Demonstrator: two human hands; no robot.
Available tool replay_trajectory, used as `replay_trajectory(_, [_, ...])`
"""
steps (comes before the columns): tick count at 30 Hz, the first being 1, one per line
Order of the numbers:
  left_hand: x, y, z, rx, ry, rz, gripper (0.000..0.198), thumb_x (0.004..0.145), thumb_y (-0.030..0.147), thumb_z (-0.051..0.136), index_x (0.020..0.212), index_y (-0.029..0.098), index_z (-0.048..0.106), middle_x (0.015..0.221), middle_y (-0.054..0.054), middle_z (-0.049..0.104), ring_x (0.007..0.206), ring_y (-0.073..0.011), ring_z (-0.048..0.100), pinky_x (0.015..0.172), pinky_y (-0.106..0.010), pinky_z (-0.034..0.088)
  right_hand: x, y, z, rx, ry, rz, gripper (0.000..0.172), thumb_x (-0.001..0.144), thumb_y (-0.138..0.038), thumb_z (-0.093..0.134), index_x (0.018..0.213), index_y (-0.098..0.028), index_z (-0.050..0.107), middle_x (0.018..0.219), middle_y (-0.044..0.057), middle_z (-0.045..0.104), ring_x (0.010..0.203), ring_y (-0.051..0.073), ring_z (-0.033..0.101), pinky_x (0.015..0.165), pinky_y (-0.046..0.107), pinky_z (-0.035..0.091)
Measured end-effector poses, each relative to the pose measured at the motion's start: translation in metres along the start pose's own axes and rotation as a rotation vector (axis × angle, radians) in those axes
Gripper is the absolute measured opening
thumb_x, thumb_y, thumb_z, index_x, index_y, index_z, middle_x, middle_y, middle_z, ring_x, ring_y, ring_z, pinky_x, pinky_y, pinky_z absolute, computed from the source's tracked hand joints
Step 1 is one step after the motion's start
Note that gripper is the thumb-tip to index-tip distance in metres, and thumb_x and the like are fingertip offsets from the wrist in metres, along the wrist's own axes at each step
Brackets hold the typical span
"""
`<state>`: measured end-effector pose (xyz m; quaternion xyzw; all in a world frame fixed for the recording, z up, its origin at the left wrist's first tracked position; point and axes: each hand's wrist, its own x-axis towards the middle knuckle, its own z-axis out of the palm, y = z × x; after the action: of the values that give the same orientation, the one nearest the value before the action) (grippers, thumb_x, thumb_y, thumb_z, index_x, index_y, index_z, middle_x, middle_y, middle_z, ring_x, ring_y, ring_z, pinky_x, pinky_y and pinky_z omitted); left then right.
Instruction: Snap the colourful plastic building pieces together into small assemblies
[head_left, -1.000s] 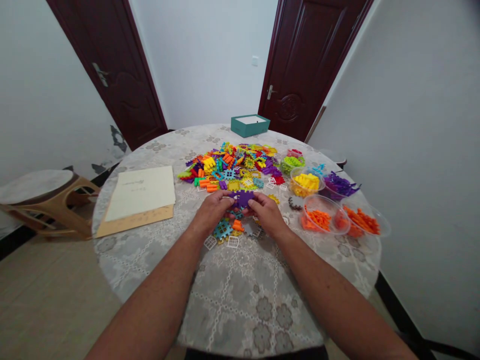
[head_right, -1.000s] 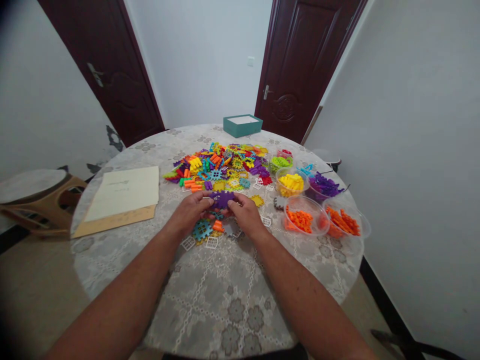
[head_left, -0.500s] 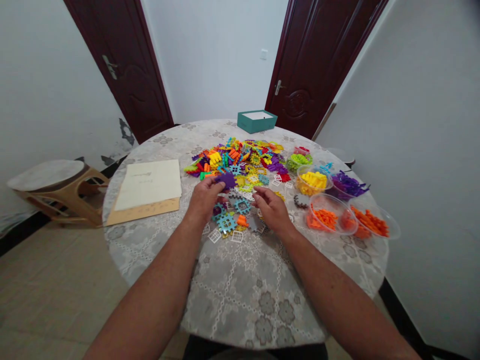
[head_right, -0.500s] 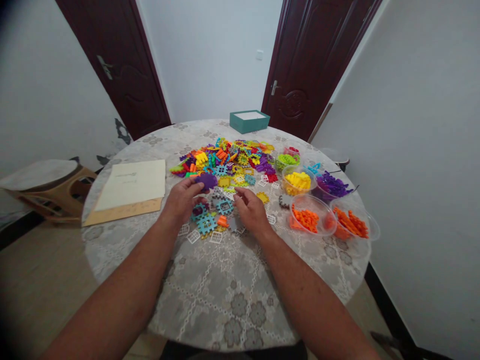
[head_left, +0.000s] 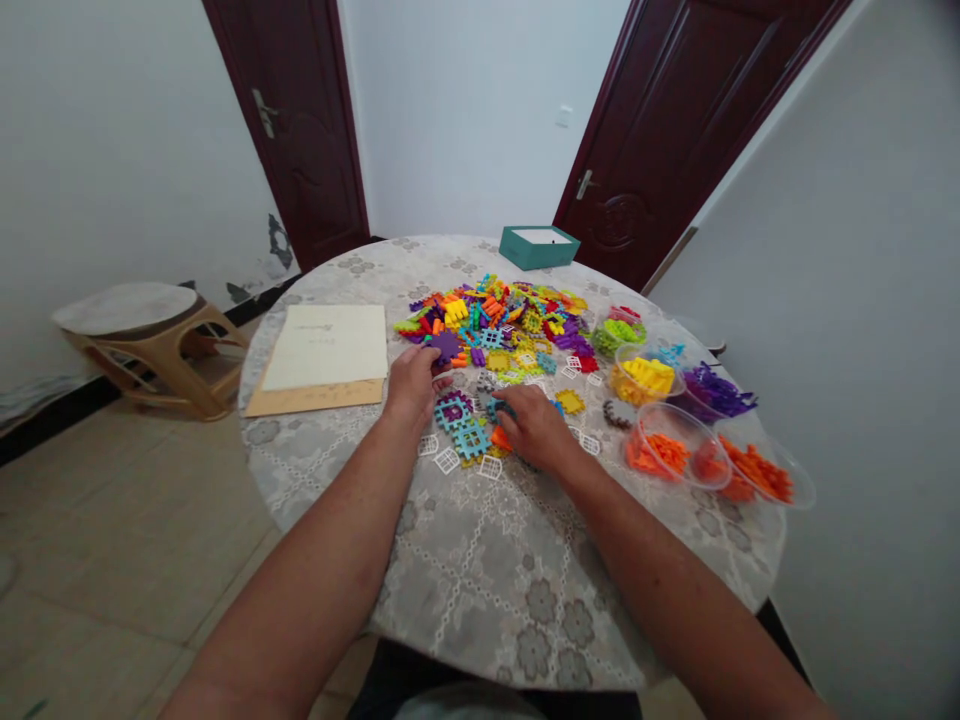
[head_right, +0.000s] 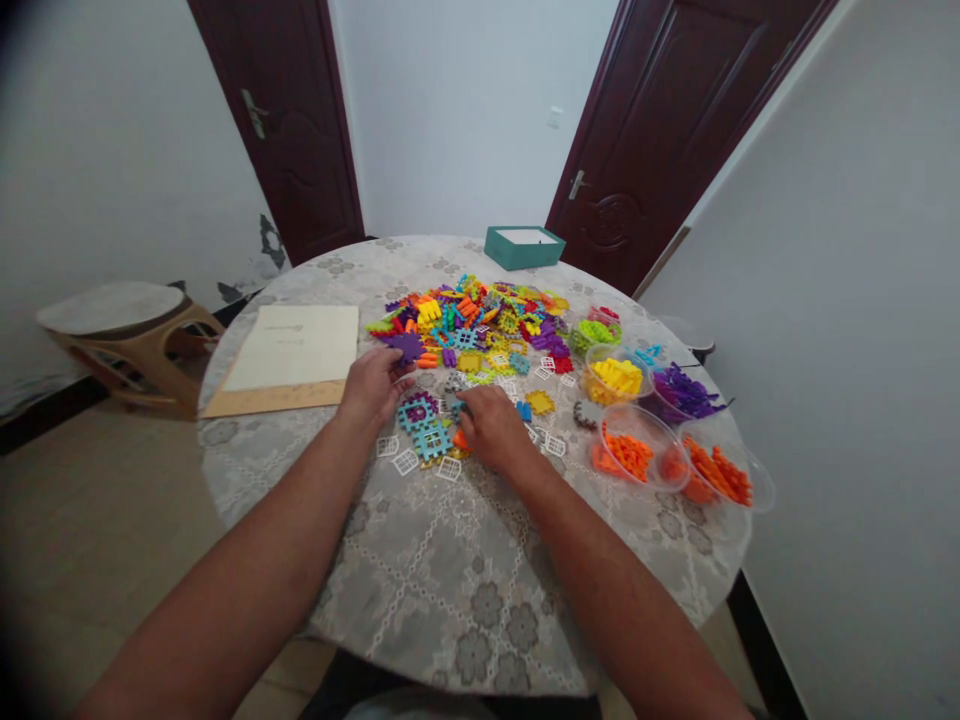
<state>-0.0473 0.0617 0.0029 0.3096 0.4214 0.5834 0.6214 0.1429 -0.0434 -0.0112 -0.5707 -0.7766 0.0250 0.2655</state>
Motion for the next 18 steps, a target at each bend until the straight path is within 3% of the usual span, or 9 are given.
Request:
replay_trajectory(4, [0.001,0.000,0.000,0.014,-0.011,-0.002,0.024,0.067,0.026,0.068,0.090,0.018,0.062,0.081,-0.001,0.065,0.067,-0.0134,0.065,0.048,-0.020,0.049,0.011,-0.001,-0.002,-0.055,-0.047,0.034,0.032,0.096,-0.015,0.057,0.124,-0.016,0.071,0.122,0.015,0.073,0.115,0.028,0.063,0.107,0.046,0.046])
replay_trajectory(8, [0.002,0.002,0.001,0.011,0.054,0.037,0.025,0.067,0.027,0.066,0.091,0.018,0.062,0.082,-0.002,0.066,0.065,-0.0137,0.065,0.047,-0.020,0.048,0.025,-0.006,0.006,-0.052,-0.127,-0.107,0.045,0.091,-0.006,0.053,0.133,-0.016,0.068,0.128,0.014,0.072,0.124,0.028,0.060,0.112,0.046,0.044])
replay_trajectory(14, [0.006,-0.001,0.000,0.011,0.083,0.048,0.026,0.066,0.027,0.065,0.091,0.019,0.062,0.079,0.000,0.064,0.066,-0.0148,0.065,0.047,-0.021,0.048,0.046,-0.012,0.028,-0.048,-0.249,-0.310,0.075,0.080,0.000,0.054,0.151,-0.024,0.055,0.151,0.007,0.061,0.143,0.024,0.049,0.126,0.050,0.028])
replay_trajectory(18, [0.010,-0.005,-0.001,0.015,0.089,0.041,0.024,0.065,0.025,0.067,0.089,0.019,0.062,0.077,0.000,0.063,0.067,-0.0155,0.065,0.047,-0.021,0.049,0.053,-0.013,0.027,-0.112,-0.303,-0.285,0.063,0.083,-0.005,0.057,0.143,-0.024,0.063,0.145,0.007,0.065,0.137,0.026,0.052,0.123,0.047,0.031])
